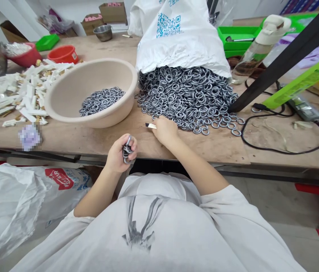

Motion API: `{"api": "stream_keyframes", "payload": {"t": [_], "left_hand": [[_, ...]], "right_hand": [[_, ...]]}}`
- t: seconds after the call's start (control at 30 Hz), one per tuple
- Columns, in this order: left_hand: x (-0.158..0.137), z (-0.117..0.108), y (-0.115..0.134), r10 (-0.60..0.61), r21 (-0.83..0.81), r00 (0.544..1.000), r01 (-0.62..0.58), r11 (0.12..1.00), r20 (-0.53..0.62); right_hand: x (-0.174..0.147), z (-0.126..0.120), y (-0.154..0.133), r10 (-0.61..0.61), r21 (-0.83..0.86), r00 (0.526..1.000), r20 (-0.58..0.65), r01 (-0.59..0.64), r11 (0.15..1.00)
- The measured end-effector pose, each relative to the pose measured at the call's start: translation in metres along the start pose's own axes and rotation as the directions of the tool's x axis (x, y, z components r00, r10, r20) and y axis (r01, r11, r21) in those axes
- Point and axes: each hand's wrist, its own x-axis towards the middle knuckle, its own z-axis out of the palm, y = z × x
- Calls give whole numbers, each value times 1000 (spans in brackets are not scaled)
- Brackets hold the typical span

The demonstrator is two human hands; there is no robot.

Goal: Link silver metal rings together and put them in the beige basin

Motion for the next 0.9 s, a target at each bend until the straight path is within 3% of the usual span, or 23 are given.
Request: {"api": "stream_keyframes", "payload": {"t": [0.13,0.23,0.3,0.37,0.43,0.5,0.6,0.73,0.9], "left_hand": [[8,-5,2,-88,-123,994,80,989,-63],[11,-6,0,-81,-136,989,64,989,-126],[12,-5,-3,-53,-86,986,39,996,-159],[13,-2,-6,-19,-6,984,18,1000,-177],[14,2,-10,22,56,984,-13,998,-175],[14,6,-12,75,84,984,-62,995,-162],[12,11,-13,127,105,981,-112,988,-149],[9,16,-14,136,130,980,-117,985,-143],[8,17,-17,178,114,971,-161,980,-158]], "right_hand": [[-2,5,0,-22,-27,1000,-16,22,999],[-8,5,3,-44,318,999,-31,52,947],[-16,4,2,-61,682,998,20,31,730],[-29,3,-5,-87,911,991,104,-60,407],[-42,5,-14,-108,972,981,158,-136,190],[-52,8,-24,-99,986,983,153,-145,86],[-59,16,-34,-17,997,997,73,-72,30],[-61,24,-40,114,996,993,-30,20,88],[-68,24,-43,91,993,994,-67,58,101]]}}
